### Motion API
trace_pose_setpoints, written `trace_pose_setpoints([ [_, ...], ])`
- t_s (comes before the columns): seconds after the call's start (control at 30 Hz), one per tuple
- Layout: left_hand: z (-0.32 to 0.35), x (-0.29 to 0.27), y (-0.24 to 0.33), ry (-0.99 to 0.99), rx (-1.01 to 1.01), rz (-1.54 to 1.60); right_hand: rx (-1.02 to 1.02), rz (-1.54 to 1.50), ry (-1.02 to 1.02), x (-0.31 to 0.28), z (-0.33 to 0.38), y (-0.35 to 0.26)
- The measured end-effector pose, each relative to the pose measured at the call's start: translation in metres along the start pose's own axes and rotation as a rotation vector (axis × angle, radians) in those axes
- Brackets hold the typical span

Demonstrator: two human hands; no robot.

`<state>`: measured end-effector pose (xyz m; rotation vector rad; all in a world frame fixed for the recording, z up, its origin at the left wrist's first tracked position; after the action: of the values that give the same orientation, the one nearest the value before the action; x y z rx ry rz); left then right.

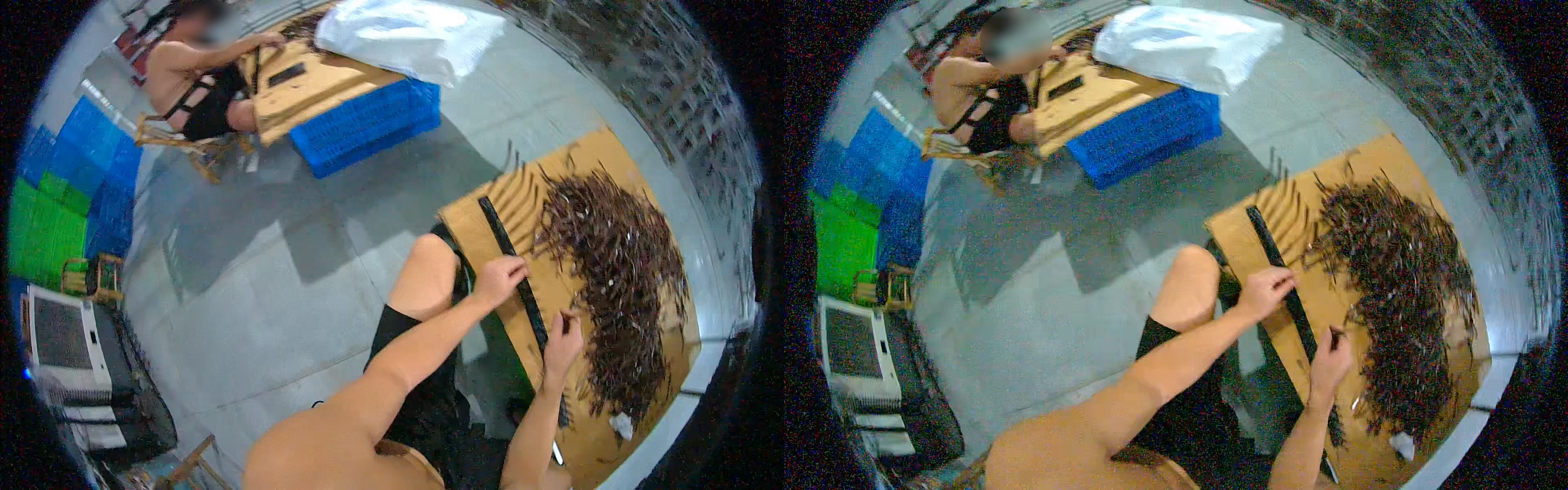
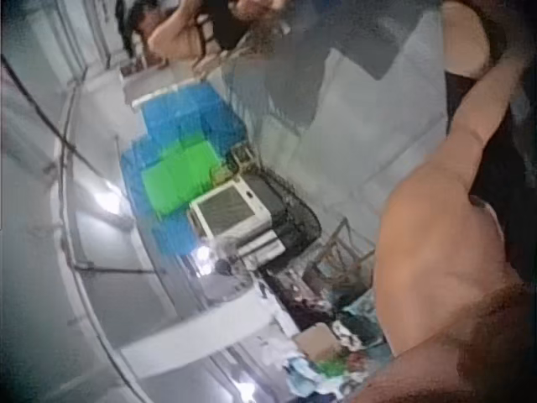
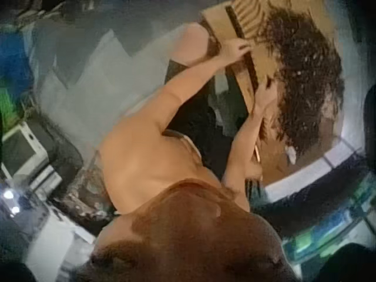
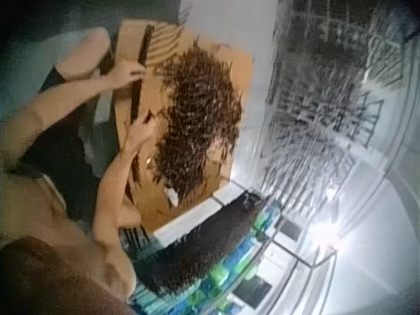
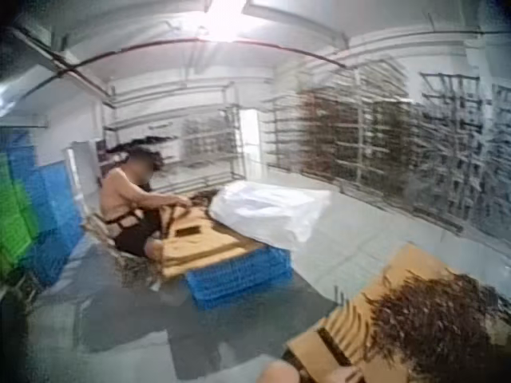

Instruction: The person sits at a workstation and repeatedly picks up thin dark sticks from a pile on a cardboard sheet. They insert each stick into slots on a black plastic comb-like frame, then place the completed frame onto a nearby rack. The process continues with multiple frames.

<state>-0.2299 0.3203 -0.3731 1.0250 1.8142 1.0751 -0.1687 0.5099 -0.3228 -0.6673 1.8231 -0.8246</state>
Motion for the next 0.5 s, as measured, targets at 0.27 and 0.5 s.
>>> trace_pose_setpoints([
  [0.27,0.006,-0.007,-0.002,0.188,-0.019,-0.057,0.074,0.04,-0.058,0.009,0.006,-0.002],
  [0.5,0.006,-0.009,-0.028,0.165,0.006,0.035,0.135,-0.043,-0.052,0.011,0.007,-0.033],
])
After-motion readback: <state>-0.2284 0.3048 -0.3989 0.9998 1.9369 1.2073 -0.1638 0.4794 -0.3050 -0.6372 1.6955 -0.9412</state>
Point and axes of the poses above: each hand's wrist, its own z-axis away from the middle knuckle, its own x-axis out of the palm, y = z × x, the point moved 1 cm from there along -z, towards the middle knuckle, and after that the axes turned 6 degrees about y, right-handed, at the moved point
